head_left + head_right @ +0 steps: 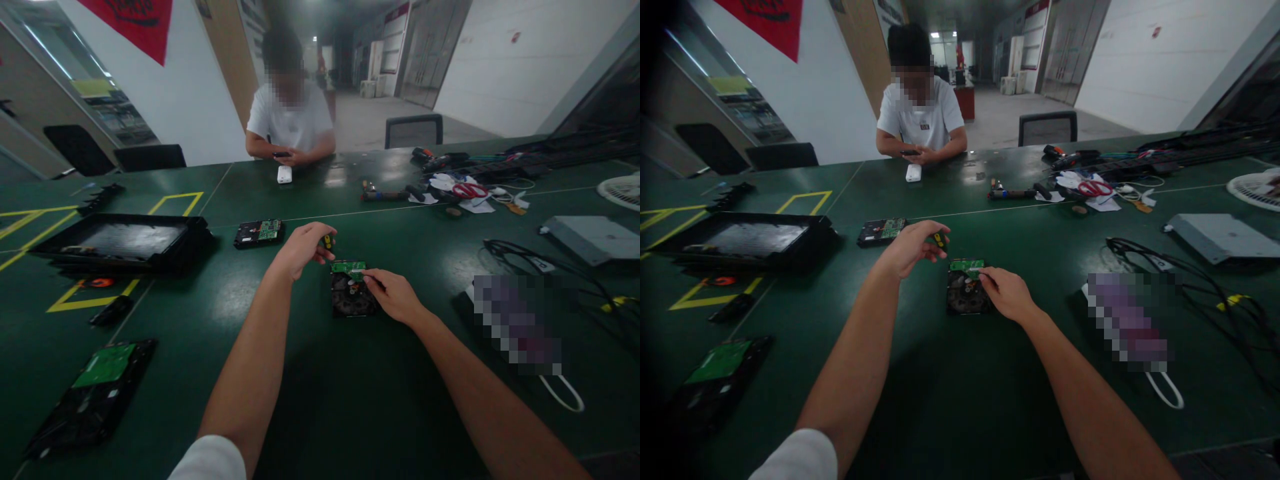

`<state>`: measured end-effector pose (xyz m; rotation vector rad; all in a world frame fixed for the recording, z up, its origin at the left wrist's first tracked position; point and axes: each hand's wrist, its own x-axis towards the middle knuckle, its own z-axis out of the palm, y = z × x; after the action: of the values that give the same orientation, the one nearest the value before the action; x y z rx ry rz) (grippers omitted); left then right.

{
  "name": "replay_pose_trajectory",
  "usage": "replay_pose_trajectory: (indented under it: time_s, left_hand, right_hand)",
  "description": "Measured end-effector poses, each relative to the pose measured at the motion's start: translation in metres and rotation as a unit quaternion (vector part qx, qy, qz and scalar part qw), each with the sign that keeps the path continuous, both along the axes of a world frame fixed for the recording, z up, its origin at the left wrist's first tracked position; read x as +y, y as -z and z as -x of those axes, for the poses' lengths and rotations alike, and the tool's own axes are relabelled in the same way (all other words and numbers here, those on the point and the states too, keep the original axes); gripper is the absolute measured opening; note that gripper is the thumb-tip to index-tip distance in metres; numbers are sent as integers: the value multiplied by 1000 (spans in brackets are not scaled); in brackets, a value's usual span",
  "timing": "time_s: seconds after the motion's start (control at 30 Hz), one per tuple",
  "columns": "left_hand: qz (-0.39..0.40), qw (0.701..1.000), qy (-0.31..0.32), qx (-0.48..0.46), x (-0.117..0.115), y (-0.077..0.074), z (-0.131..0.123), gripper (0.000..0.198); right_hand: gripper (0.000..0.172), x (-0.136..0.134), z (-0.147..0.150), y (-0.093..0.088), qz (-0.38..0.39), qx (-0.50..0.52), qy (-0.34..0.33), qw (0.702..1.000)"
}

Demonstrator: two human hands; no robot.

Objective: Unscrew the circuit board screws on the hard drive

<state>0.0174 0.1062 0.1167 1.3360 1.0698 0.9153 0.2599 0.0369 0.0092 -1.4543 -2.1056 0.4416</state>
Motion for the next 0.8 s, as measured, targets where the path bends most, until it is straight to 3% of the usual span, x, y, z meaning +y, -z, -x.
replay_pose_trajectory:
  time_s: [0.27, 0.53, 0.8]
  left_hand:
    - [21, 999, 3, -34, 0, 0, 1, 24]
    - [-43, 999, 1, 21, 4, 4, 4, 31]
    - [44, 998, 16, -51, 0, 1, -2, 29]
  right_hand:
    - [38, 0, 0, -2, 0, -5, -5, 1000]
    - [37, 0, -1, 0, -2, -7, 2, 1000]
    - [37, 0, -1, -1, -2, -11, -1, 1000]
